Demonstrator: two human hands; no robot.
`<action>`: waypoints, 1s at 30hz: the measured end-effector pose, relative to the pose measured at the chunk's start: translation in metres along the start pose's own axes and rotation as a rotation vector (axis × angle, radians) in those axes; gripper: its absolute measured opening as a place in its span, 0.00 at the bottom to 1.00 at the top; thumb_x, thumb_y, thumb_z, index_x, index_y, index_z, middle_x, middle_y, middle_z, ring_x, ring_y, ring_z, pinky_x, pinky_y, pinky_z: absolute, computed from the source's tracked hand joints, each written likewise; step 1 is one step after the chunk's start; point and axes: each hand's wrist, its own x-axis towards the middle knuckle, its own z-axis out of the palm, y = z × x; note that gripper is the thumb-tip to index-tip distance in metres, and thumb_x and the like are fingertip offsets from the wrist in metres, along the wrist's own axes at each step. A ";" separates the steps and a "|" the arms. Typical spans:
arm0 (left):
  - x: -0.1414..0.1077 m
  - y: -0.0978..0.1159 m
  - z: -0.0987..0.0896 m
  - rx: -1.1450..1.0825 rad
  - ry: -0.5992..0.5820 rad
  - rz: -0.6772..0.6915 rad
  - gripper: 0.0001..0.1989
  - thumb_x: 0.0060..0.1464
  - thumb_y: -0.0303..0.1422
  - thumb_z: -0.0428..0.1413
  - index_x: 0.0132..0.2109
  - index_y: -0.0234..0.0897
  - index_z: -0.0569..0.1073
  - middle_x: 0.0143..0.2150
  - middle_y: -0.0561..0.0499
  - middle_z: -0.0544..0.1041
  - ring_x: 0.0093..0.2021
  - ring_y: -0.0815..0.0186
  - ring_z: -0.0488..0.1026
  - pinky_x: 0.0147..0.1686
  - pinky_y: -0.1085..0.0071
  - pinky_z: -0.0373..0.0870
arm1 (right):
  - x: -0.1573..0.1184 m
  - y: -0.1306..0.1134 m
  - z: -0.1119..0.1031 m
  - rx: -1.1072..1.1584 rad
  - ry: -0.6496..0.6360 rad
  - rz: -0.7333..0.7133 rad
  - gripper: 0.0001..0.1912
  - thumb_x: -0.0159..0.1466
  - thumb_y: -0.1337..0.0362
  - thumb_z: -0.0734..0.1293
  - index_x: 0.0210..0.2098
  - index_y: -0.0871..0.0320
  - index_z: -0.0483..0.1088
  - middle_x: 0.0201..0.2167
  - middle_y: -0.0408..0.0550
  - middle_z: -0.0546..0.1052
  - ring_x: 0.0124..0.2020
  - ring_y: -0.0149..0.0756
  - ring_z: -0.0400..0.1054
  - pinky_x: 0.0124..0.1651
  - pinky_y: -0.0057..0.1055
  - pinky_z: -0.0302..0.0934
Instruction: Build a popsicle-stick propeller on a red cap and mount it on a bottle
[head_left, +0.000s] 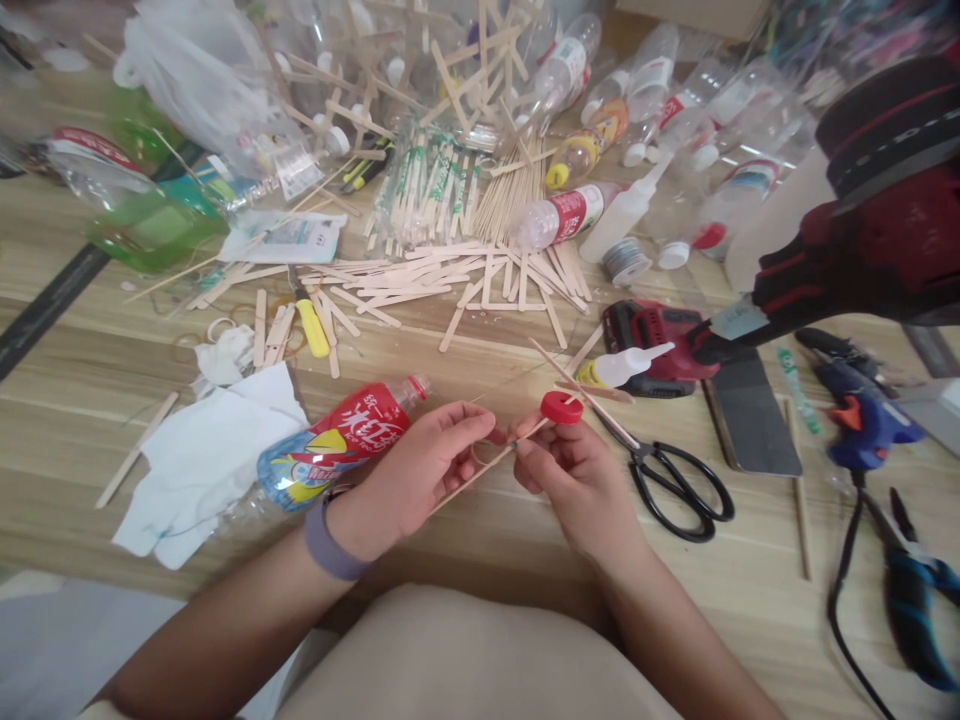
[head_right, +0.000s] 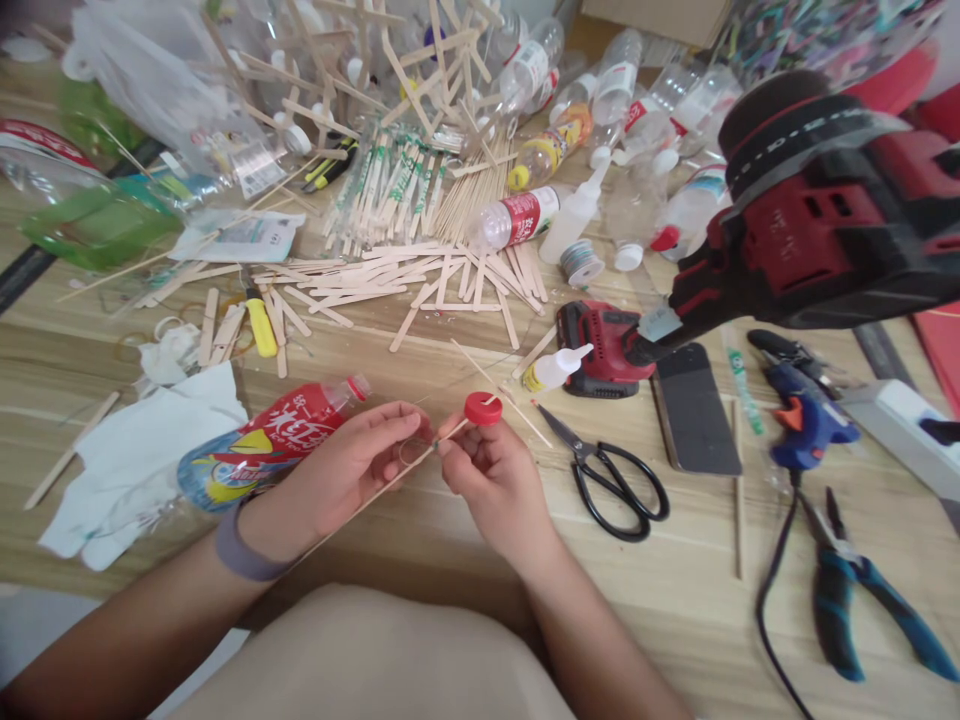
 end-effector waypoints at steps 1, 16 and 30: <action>0.000 0.000 0.000 0.015 0.017 0.002 0.10 0.53 0.38 0.60 0.35 0.37 0.71 0.32 0.57 0.71 0.23 0.78 0.61 0.22 0.79 0.53 | 0.000 -0.001 -0.001 -0.007 -0.003 -0.002 0.07 0.59 0.62 0.69 0.32 0.57 0.67 0.18 0.35 0.64 0.17 0.25 0.55 0.20 0.24 0.51; -0.011 0.006 0.001 0.763 0.105 0.439 0.13 0.63 0.37 0.49 0.50 0.37 0.71 0.37 0.51 0.77 0.35 0.67 0.72 0.32 0.73 0.66 | 0.006 -0.008 -0.020 -0.100 0.042 -0.079 0.05 0.58 0.64 0.69 0.32 0.56 0.68 0.18 0.36 0.65 0.16 0.25 0.57 0.19 0.24 0.53; -0.019 0.009 0.001 0.948 0.346 0.636 0.15 0.64 0.39 0.47 0.52 0.37 0.69 0.37 0.48 0.75 0.40 0.62 0.73 0.37 0.69 0.66 | -0.012 -0.062 -0.033 -0.451 0.487 -0.216 0.03 0.58 0.65 0.68 0.31 0.57 0.70 0.19 0.40 0.69 0.19 0.29 0.60 0.22 0.26 0.53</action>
